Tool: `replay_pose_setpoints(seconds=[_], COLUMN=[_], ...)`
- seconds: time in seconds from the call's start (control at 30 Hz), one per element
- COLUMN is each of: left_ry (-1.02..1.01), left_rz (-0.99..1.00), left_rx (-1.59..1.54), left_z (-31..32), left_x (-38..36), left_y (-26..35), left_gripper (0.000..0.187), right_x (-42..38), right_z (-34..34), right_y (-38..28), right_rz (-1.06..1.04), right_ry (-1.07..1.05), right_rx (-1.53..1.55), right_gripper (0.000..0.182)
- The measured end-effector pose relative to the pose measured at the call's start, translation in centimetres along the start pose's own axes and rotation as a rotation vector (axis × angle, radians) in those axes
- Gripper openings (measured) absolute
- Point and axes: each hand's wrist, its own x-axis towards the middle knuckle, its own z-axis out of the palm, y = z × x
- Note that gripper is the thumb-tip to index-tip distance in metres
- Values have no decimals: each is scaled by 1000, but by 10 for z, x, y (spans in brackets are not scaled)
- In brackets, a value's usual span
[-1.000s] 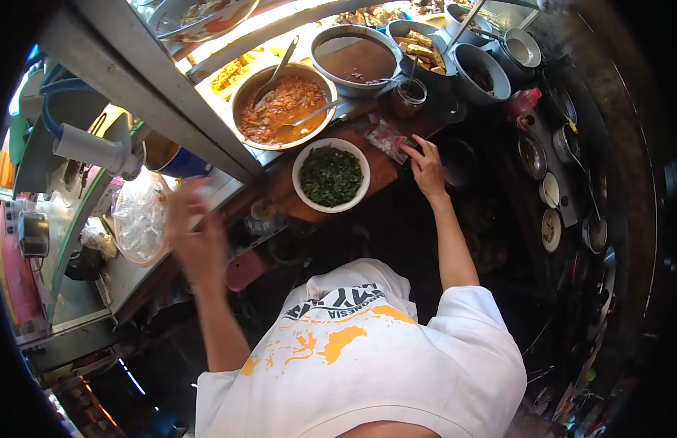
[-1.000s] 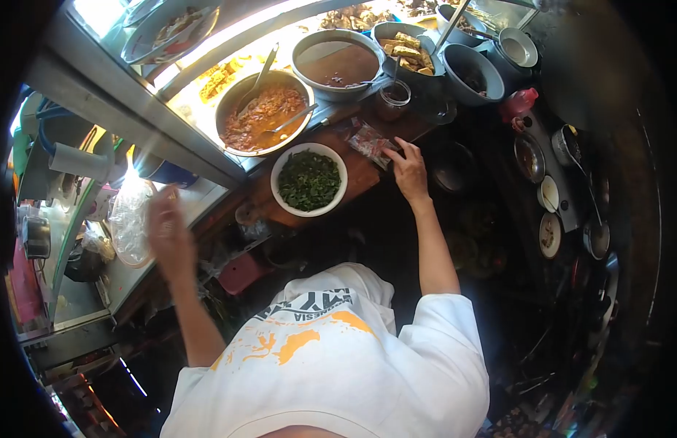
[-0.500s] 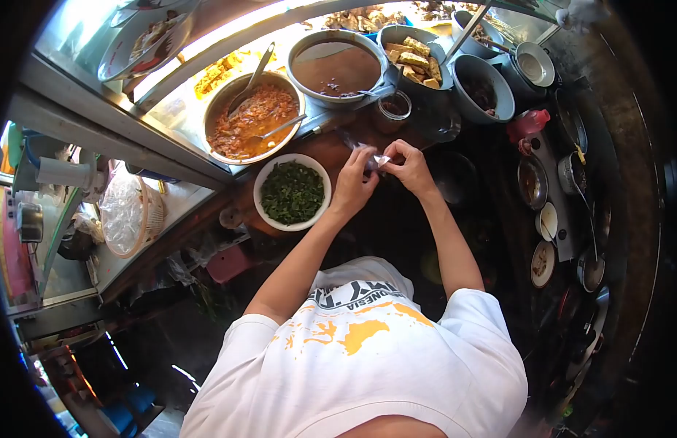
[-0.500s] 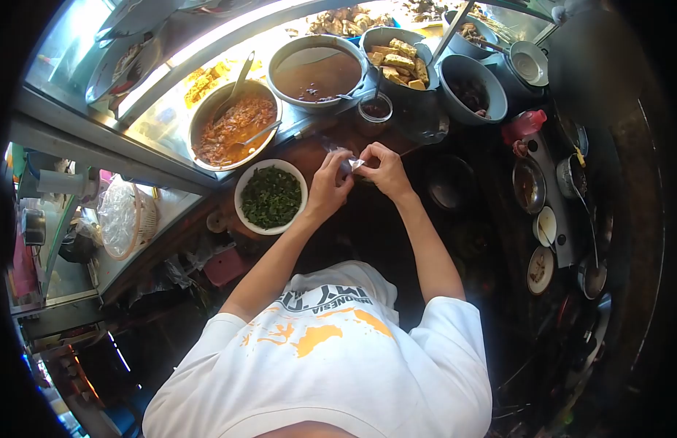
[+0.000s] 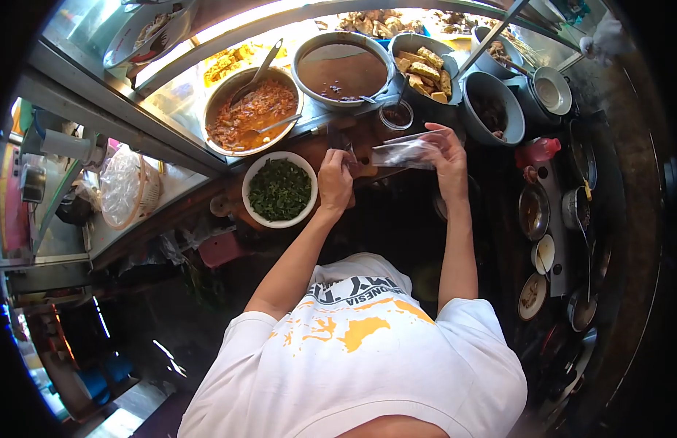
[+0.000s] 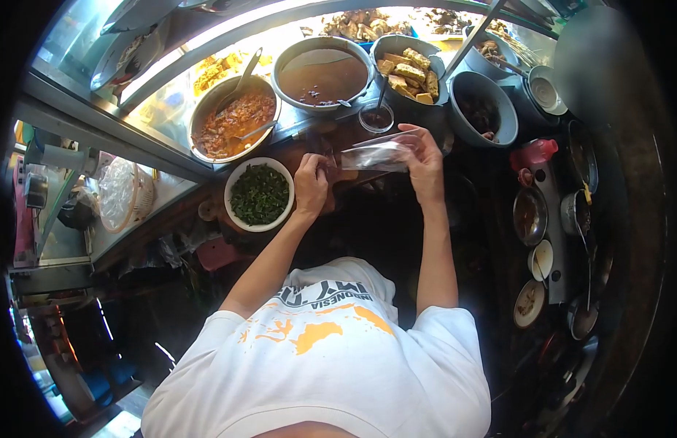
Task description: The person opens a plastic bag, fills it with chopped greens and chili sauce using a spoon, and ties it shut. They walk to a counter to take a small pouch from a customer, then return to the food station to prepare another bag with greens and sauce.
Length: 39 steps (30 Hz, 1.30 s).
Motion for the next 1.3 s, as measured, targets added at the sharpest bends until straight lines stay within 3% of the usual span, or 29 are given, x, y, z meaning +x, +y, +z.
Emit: replay_pose_setpoints(seconds=[0.13,0.23,0.33,0.37,0.47,0.5,0.6,0.73,0.77,0.9,1.0,1.13,1.3], left_ry=[19,-184,-504,-622,-423,-452,-330,-402,-331,-283,-345,-431,-460], left_rz=[52,26,-223,-319,-232,-378,-57,106,88,-291,-332,-326,-286], left_rx=[244,428,485,464,-61,-393,-306,-252,-242,-694,-938,-761,-882], left_z=[-1,-13,-40,-49,-65,-69,-68,-68,-68,-69,-83,-109,-112], left_x=[-18,-36,-37,-30,-16,-8,2,16,15,24,31,31,32], left_y=[11,34,80,90,100,107,110,115,120,105,93,120,88], left_gripper=[42,60,63,56,51,64,76,73,47,10,12,22,12], right_x=[4,2,-1,-4,-11,-15,-21,-29,-31,-37,-40,-43,-46], right_z=[-30,-33,-13,-11,-1,3,15,23,25,26,27,34,46], right_y=[13,24,15,16,14,12,3,-1,-3,-19,-28,-28,-22], right_rz=[3,-22,5,8,22,34,39,46,57,122,176,275,244], right_ry=[22,-7,54,58,45,37,-32,-89,-121,-244,-340,-376,-470], right_rx=[-96,-95,-99,-134,-220,-244,-280,-233,-204,-90,14,114,171], right_gripper=[15,18,25,27,30,31,31,22,20,18,23,28,33])
